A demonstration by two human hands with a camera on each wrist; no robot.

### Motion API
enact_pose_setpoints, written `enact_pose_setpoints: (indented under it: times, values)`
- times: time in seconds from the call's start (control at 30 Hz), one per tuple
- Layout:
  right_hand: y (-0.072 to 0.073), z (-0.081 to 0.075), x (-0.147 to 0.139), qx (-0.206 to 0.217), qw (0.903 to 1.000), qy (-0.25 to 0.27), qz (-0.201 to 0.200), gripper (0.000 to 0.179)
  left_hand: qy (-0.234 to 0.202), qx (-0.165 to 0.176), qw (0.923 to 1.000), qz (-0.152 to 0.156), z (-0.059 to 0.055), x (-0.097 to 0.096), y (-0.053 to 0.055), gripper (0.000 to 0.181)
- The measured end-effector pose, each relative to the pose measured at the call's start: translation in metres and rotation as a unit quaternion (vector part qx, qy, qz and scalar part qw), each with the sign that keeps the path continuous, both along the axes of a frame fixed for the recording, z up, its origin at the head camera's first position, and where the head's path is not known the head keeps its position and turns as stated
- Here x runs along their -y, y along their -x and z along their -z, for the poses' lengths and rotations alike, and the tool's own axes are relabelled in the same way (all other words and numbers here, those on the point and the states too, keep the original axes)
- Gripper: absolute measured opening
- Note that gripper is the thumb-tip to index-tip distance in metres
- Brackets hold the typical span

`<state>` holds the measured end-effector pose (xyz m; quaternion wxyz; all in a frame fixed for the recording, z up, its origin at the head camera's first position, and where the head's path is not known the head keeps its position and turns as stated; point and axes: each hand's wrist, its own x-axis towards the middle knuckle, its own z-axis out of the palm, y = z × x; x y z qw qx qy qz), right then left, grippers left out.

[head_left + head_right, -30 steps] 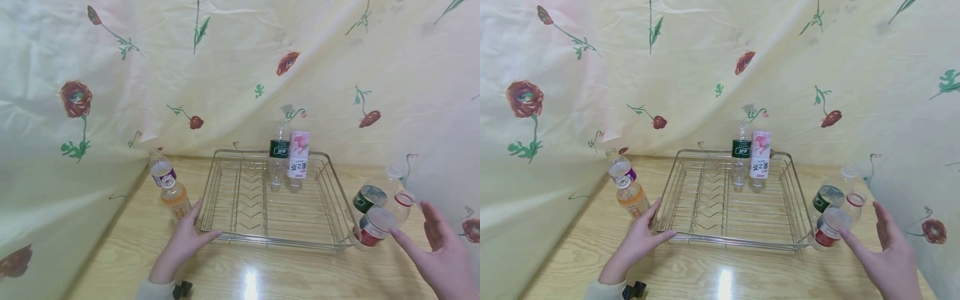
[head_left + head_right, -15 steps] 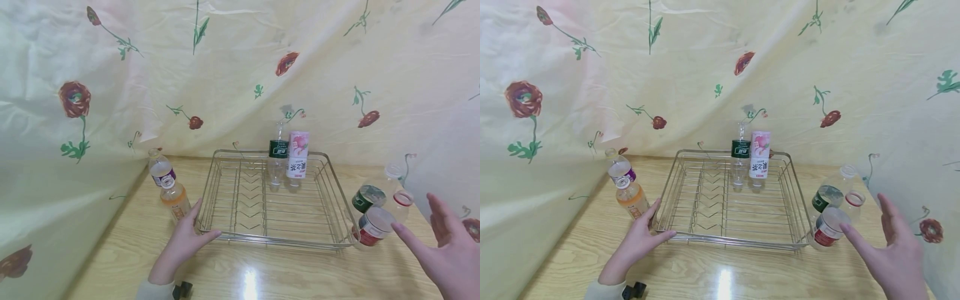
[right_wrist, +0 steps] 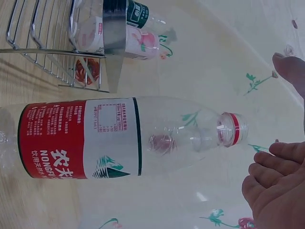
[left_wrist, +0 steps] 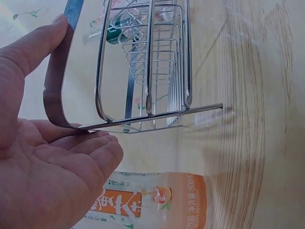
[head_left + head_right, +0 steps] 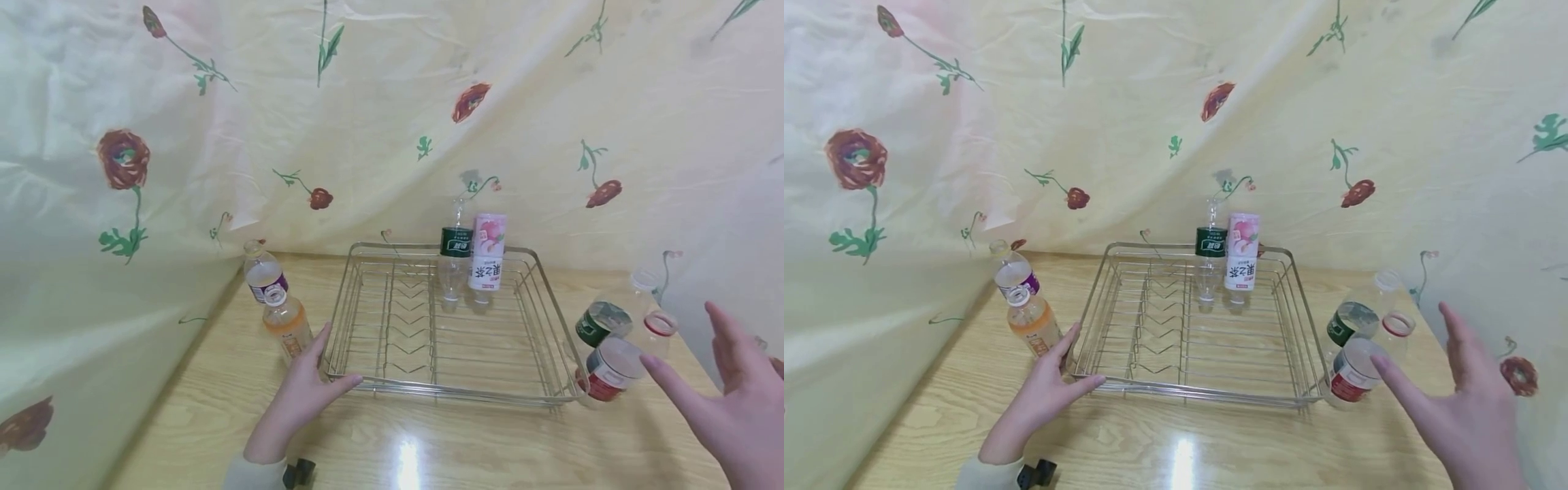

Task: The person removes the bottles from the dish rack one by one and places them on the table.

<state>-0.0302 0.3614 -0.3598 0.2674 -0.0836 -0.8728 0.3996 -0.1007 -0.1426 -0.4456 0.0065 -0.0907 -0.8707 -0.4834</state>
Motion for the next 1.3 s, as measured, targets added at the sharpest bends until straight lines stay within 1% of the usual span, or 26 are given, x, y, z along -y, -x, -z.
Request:
enact_pose_setpoints:
  times: [0.1, 0.17, 0.37, 0.47, 0.57, 0.7, 0.83, 0.97, 1.1, 1.2, 1.3]
  values:
    - [0.000, -0.003, 0.002, 0.007, 0.9999, -0.009, 0.003, 0.099, -0.001, 0.000, 1.0000, 0.001, 0.000, 0.000, 0.000, 0.112]
    - [0.001, -0.006, 0.004, 0.001, 1.0000, -0.008, -0.001, 0.099, -0.002, -0.001, 1.0000, 0.001, -0.001, 0.000, 0.000, 0.111]
    - [0.004, -0.013, 0.009, -0.039, 0.9991, -0.009, -0.014, 0.099, 0.001, -0.008, 1.0000, 0.002, -0.001, 0.000, 0.000, 0.111]
    - [0.006, -0.014, 0.011, -0.049, 0.9985, -0.018, -0.017, 0.100, 0.002, -0.006, 1.0000, 0.004, -0.001, 0.000, 0.001, 0.111]
    - [0.006, -0.016, 0.013, -0.043, 0.9986, -0.030, -0.012, 0.101, -0.001, 0.000, 1.0000, 0.006, -0.001, -0.001, 0.001, 0.110]
    - [0.008, -0.020, 0.016, -0.034, 0.9983, -0.047, 0.004, 0.103, 0.001, -0.004, 1.0000, 0.005, -0.001, 0.000, 0.000, 0.110]
    - [0.008, -0.025, 0.022, -0.027, 0.9981, -0.055, 0.008, 0.103, 0.007, -0.008, 0.9999, 0.002, -0.001, 0.000, 0.000, 0.110]
    - [0.008, -0.029, 0.027, -0.028, 0.9973, -0.068, -0.005, 0.104, 0.006, -0.008, 0.9999, 0.002, -0.001, 0.000, 0.000, 0.111]
    - [0.011, -0.031, 0.030, -0.050, 0.9950, -0.082, -0.029, 0.105, 0.004, -0.006, 1.0000, 0.003, -0.001, -0.001, 0.000, 0.109]
    - [0.015, -0.033, 0.033, -0.083, 0.9914, -0.083, -0.058, 0.106, 0.005, -0.003, 1.0000, 0.000, -0.001, -0.001, 0.000, 0.110]
    - [0.019, -0.036, 0.034, -0.118, 0.9849, -0.093, -0.086, 0.107, 0.005, -0.004, 1.0000, 0.001, -0.002, 0.000, 0.000, 0.111]
